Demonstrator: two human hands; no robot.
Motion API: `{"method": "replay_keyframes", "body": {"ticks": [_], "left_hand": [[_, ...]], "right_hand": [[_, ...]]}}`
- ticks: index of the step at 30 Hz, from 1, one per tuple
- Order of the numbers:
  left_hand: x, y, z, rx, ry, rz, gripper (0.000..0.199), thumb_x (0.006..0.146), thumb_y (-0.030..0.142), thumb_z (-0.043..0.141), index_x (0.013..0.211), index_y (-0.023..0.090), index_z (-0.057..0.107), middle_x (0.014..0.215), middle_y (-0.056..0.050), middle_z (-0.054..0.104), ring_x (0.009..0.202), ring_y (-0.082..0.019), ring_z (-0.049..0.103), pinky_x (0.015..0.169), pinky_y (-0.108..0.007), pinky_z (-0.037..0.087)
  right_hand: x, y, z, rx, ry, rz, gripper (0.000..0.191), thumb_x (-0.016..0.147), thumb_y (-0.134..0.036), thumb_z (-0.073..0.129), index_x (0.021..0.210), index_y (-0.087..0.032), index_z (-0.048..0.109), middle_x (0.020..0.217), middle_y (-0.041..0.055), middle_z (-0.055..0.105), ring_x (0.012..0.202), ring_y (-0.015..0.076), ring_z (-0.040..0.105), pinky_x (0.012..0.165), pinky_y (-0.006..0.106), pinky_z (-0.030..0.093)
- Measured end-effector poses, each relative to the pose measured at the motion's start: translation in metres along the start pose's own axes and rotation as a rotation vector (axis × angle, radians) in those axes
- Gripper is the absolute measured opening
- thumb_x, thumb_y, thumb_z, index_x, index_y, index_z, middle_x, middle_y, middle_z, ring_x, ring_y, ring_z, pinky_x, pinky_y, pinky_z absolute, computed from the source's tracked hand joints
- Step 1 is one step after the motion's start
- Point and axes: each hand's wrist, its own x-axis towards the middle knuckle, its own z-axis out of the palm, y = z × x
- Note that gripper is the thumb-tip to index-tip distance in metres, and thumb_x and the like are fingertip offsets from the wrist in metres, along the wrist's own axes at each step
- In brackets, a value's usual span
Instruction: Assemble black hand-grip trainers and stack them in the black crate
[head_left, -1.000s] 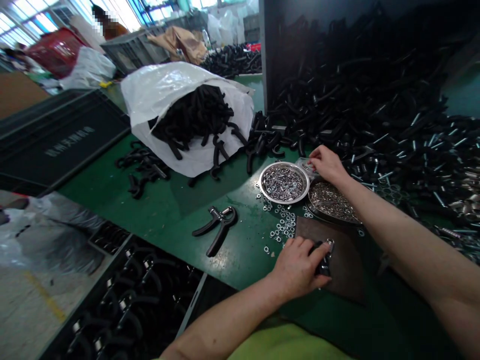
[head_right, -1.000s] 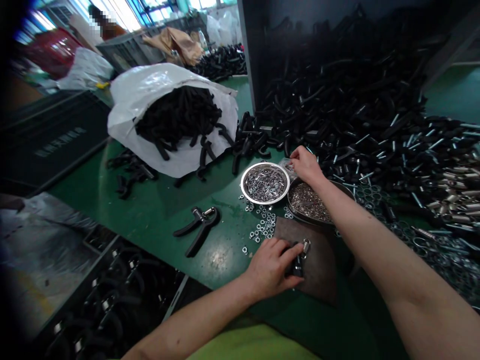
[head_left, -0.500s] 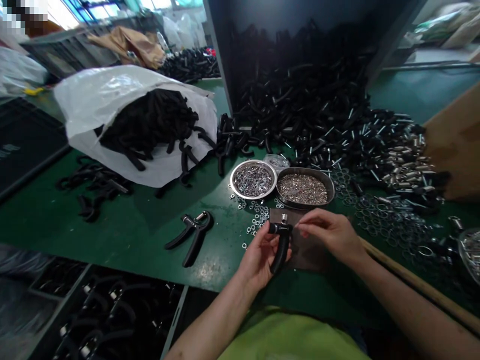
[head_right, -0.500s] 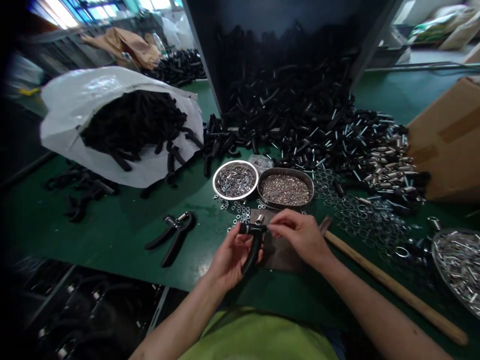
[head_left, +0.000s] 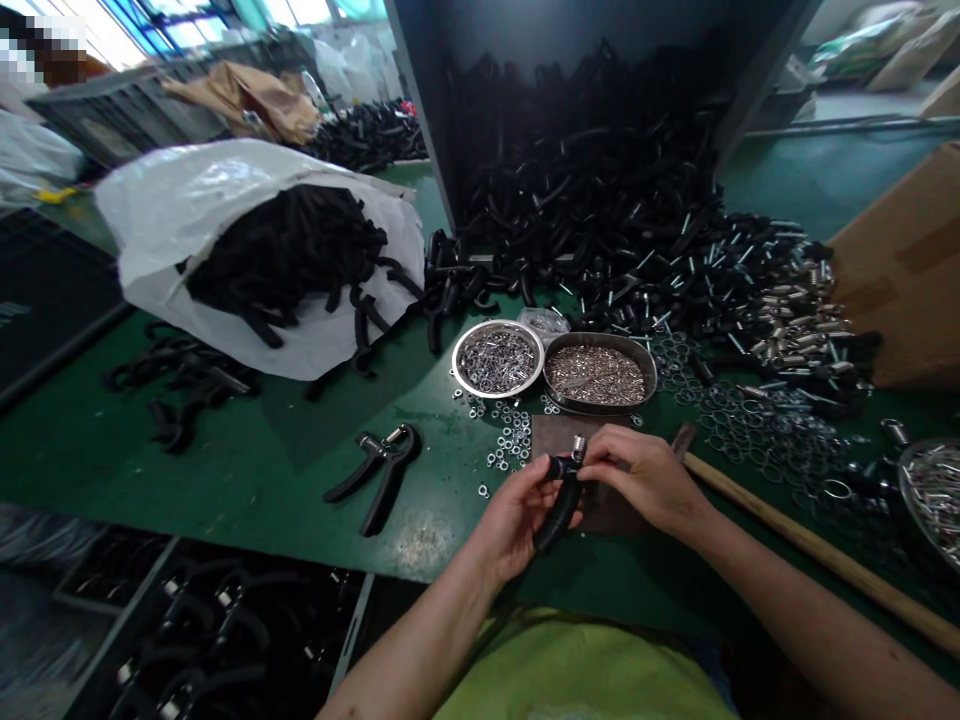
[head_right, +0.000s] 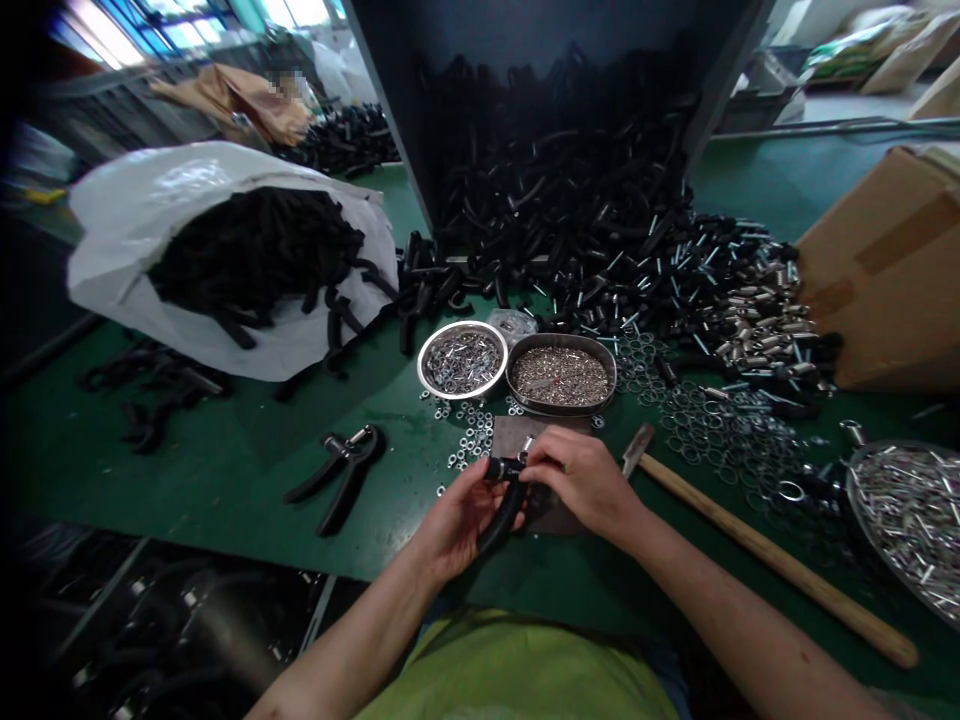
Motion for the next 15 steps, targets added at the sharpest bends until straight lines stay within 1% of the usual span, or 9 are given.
{"method": "replay_keyframes", "body": {"ticks": [3, 5, 9, 12, 14, 15], "left_hand": [[0.002, -0.001, -0.002, 0.018, -0.056, -0.066, 0.037, 0.084, 0.039, 0.058, 0.104, 0.008, 0.062, 0.083, -0.010, 0.067, 0.072, -0.017, 0.065, 0.061, -0.026, 0.056], [0.004, 0.000, 0.000, -0.027, -0.085, -0.084, 0.037, 0.084, 0.040, 0.058, 0.102, 0.008, 0.062, 0.080, -0.010, 0.067, 0.070, -0.016, 0.065, 0.061, -0.026, 0.055], [0.004, 0.001, 0.006, -0.124, -0.123, -0.104, 0.041, 0.084, 0.045, 0.055, 0.097, 0.006, 0.062, 0.080, -0.011, 0.068, 0.067, -0.016, 0.065, 0.061, -0.026, 0.054], [0.003, 0.003, 0.011, -0.165, -0.122, -0.094, 0.044, 0.087, 0.046, 0.050, 0.097, 0.005, 0.062, 0.080, -0.012, 0.068, 0.067, -0.017, 0.065, 0.061, -0.027, 0.055], [0.003, 0.004, 0.013, -0.186, -0.115, -0.088, 0.046, 0.088, 0.047, 0.047, 0.097, 0.004, 0.061, 0.080, -0.013, 0.068, 0.067, -0.017, 0.065, 0.061, -0.027, 0.055], [0.002, 0.004, 0.013, -0.193, -0.110, -0.086, 0.047, 0.089, 0.048, 0.045, 0.096, 0.004, 0.061, 0.080, -0.013, 0.067, 0.067, -0.017, 0.065, 0.061, -0.027, 0.055]], "right_hand": [[0.001, 0.002, -0.005, 0.006, -0.075, -0.054, 0.010, 0.082, -0.019, 0.061, 0.072, -0.019, 0.060, 0.075, 0.0010, 0.063, 0.070, 0.0139, 0.060, 0.063, 0.026, 0.046], [-0.001, 0.002, -0.008, 0.019, -0.057, -0.061, 0.010, 0.082, -0.019, 0.060, 0.072, -0.020, 0.060, 0.076, 0.0013, 0.063, 0.072, 0.0142, 0.060, 0.065, 0.026, 0.046], [-0.009, 0.003, -0.005, 0.083, 0.108, -0.009, 0.011, 0.082, -0.022, 0.060, 0.071, -0.021, 0.059, 0.076, 0.0022, 0.063, 0.075, 0.0163, 0.060, 0.067, 0.029, 0.048], [-0.013, 0.003, 0.001, 0.192, 0.249, 0.140, 0.010, 0.080, -0.024, 0.061, 0.072, -0.021, 0.057, 0.071, 0.0004, 0.063, 0.062, 0.0144, 0.059, 0.058, 0.027, 0.048], [-0.013, 0.003, 0.004, 0.302, 0.335, 0.257, 0.005, 0.078, -0.025, 0.063, 0.078, -0.022, 0.059, 0.063, -0.0022, 0.062, 0.052, 0.0128, 0.057, 0.051, 0.026, 0.047], [-0.013, 0.002, 0.005, 0.357, 0.366, 0.301, 0.006, 0.077, -0.025, 0.064, 0.080, -0.022, 0.060, 0.060, -0.0031, 0.062, 0.049, 0.0127, 0.057, 0.050, 0.026, 0.047]]}}
